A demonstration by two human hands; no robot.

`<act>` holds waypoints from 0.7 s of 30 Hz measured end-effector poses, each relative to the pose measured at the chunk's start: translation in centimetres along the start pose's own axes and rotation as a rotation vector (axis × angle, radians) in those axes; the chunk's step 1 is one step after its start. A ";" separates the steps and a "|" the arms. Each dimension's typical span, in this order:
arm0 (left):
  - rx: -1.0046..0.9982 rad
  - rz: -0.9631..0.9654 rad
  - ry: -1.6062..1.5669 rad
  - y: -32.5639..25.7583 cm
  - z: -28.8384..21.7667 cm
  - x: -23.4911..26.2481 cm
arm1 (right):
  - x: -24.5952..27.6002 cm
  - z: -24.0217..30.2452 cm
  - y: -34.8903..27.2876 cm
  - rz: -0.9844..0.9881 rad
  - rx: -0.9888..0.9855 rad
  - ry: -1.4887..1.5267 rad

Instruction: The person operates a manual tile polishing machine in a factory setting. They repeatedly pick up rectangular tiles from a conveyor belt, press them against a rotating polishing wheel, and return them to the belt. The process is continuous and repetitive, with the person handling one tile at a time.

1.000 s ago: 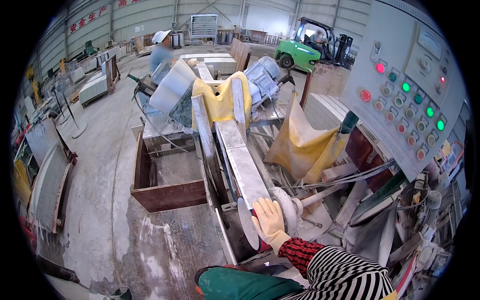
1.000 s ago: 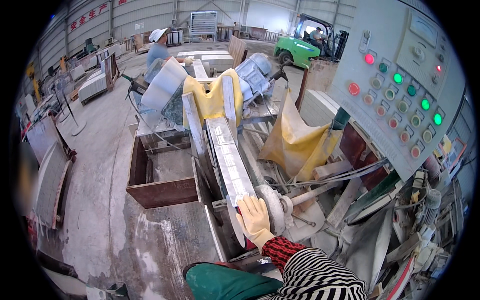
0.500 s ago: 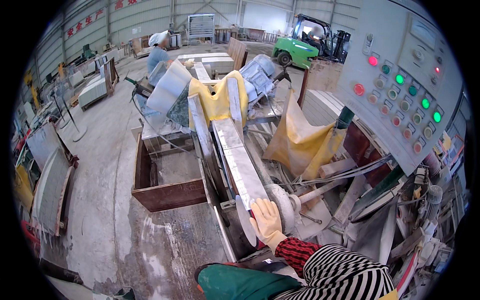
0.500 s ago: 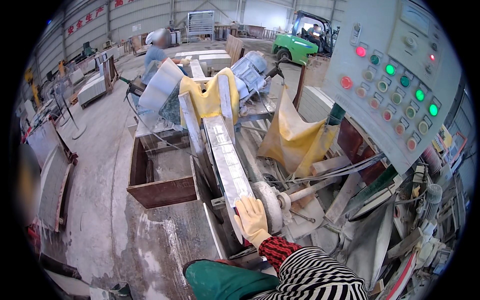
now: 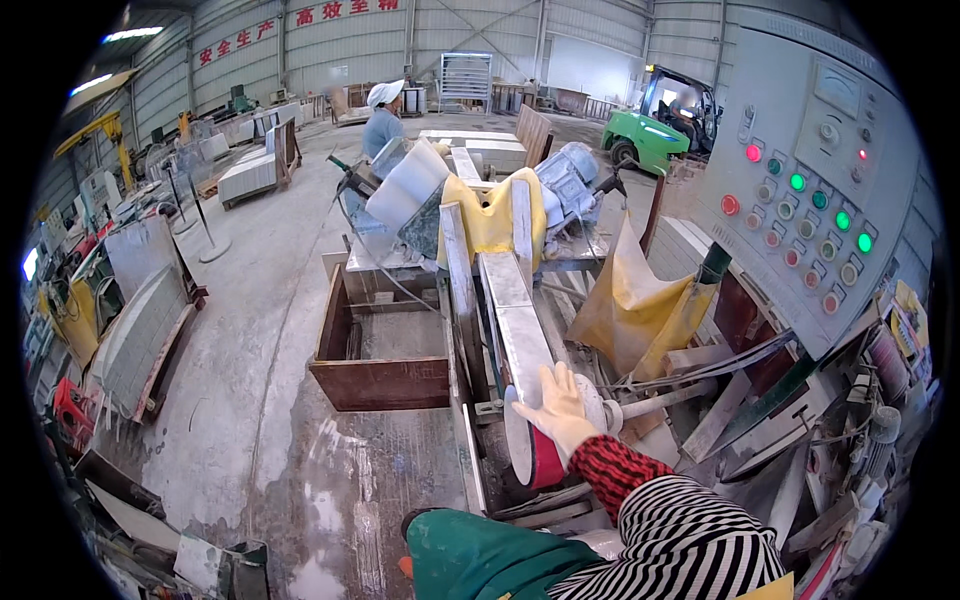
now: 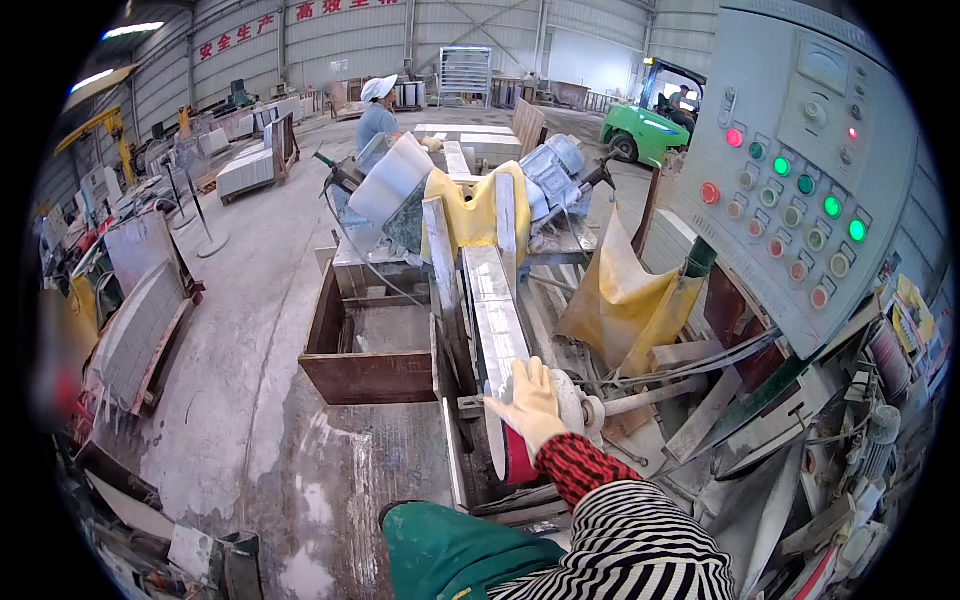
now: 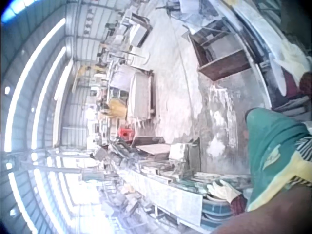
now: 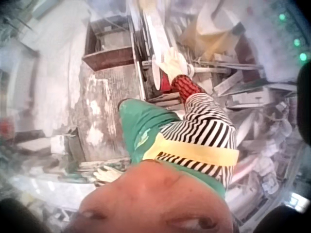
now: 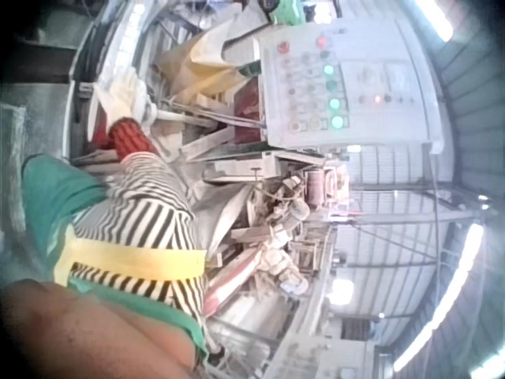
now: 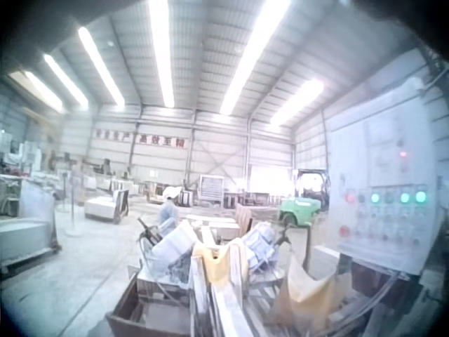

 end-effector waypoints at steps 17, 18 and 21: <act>0.741 -0.532 -1.096 -2.1 6.9 -1.7 | 0.4 3.4 -0.2 0.482 -0.380 1.136; 0.802 -0.509 -1.292 -1.3 5.3 -1.9 | 0.8 2.3 0.2 0.450 -0.436 1.026; 1.049 -0.230 -1.989 0.1 -1.4 -6.1 | -3.5 4.7 1.0 0.487 -0.148 1.164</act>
Point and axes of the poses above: each hand's wrist, its own y-axis towards the middle knuckle, its own x-axis out of the back of the hand, z = x × y, the point moved 9 cm from there along y, towards the middle knuckle, and after that the axes turned 2 degrees about z, right-handed, at the moved point
